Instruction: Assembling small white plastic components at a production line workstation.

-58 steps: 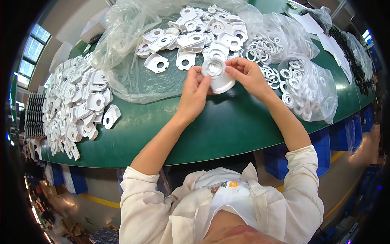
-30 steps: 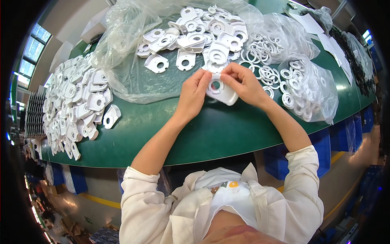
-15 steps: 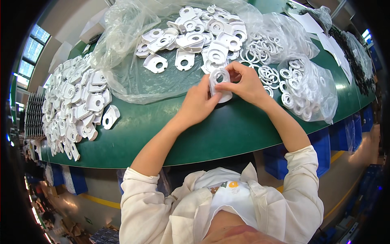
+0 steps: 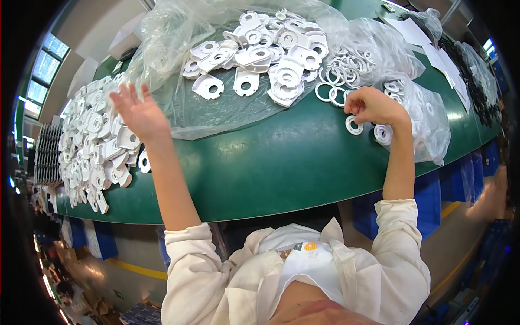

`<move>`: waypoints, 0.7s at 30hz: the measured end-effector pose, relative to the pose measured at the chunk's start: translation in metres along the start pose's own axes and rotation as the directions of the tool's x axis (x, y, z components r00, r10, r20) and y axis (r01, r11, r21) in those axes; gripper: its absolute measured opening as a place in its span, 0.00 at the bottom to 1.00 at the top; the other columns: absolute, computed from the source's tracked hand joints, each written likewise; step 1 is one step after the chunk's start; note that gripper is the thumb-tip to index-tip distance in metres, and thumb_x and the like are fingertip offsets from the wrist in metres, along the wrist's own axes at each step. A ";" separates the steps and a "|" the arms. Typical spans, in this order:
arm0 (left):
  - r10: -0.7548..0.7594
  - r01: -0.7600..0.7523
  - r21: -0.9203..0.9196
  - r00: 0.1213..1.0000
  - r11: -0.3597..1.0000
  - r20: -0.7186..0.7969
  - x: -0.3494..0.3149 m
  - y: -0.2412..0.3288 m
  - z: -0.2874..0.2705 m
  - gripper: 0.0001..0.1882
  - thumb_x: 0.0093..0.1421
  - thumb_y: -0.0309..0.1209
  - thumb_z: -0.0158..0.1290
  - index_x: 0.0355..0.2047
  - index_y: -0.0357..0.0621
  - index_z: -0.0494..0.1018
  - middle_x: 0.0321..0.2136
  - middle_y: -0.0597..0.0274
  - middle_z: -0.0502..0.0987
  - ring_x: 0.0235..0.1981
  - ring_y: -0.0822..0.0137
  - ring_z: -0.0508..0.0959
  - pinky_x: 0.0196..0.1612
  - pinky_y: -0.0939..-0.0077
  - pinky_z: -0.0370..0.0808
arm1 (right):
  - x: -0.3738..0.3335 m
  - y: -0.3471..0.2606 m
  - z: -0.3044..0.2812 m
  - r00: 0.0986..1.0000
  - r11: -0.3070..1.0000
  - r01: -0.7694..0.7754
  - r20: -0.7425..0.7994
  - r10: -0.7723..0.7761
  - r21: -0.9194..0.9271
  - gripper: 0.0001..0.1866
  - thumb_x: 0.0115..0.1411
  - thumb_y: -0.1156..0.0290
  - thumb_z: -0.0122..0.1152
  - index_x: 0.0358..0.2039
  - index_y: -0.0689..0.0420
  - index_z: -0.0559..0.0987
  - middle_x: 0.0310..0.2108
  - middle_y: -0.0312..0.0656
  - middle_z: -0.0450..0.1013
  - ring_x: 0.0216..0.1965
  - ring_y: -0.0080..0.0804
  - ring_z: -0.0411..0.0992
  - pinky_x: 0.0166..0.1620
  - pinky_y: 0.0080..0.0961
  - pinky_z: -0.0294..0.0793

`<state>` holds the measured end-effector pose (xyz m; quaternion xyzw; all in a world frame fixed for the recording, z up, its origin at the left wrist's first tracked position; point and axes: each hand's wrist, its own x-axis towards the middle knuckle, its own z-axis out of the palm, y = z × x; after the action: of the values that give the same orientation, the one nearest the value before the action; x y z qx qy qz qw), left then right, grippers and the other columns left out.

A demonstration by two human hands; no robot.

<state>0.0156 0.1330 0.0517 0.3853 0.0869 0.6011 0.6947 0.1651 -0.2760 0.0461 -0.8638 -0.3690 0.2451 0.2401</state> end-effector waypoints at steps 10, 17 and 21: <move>-0.245 -0.567 0.520 0.491 0.639 0.836 -0.101 -0.056 0.025 0.26 0.60 0.39 0.53 0.57 0.46 0.64 0.58 0.48 0.62 0.58 0.53 0.63 0.55 0.62 0.66 | 0.017 -0.021 0.015 0.995 0.995 0.085 -0.054 -0.088 -0.054 0.09 0.40 0.75 0.68 0.24 0.60 0.78 0.18 0.35 0.67 0.22 0.24 0.64 0.28 0.23 0.65; -0.352 -0.858 0.408 0.295 0.311 0.888 -0.148 -0.070 0.027 0.30 0.57 0.49 0.54 0.56 0.49 0.67 0.58 0.43 0.63 0.58 0.39 0.62 0.58 0.56 0.61 | 0.018 -0.034 0.021 0.950 0.955 0.278 -0.176 -0.258 0.102 0.08 0.48 0.72 0.67 0.27 0.58 0.76 0.22 0.31 0.71 0.26 0.20 0.67 0.32 0.19 0.67; -0.241 -0.766 0.544 0.488 0.343 0.839 -0.131 -0.064 0.029 0.18 0.55 0.46 0.56 0.32 0.41 0.75 0.25 0.55 0.77 0.35 0.54 0.74 0.42 0.59 0.66 | 0.023 -0.036 0.021 0.928 0.950 0.283 -0.288 -0.237 0.130 0.07 0.51 0.72 0.66 0.28 0.58 0.76 0.24 0.31 0.74 0.28 0.18 0.71 0.33 0.18 0.67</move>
<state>0.0475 0.0037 -0.0144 0.9317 -0.0169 0.3132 0.1835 0.1475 -0.2316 0.0456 -0.8088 -0.4221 0.1218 0.3909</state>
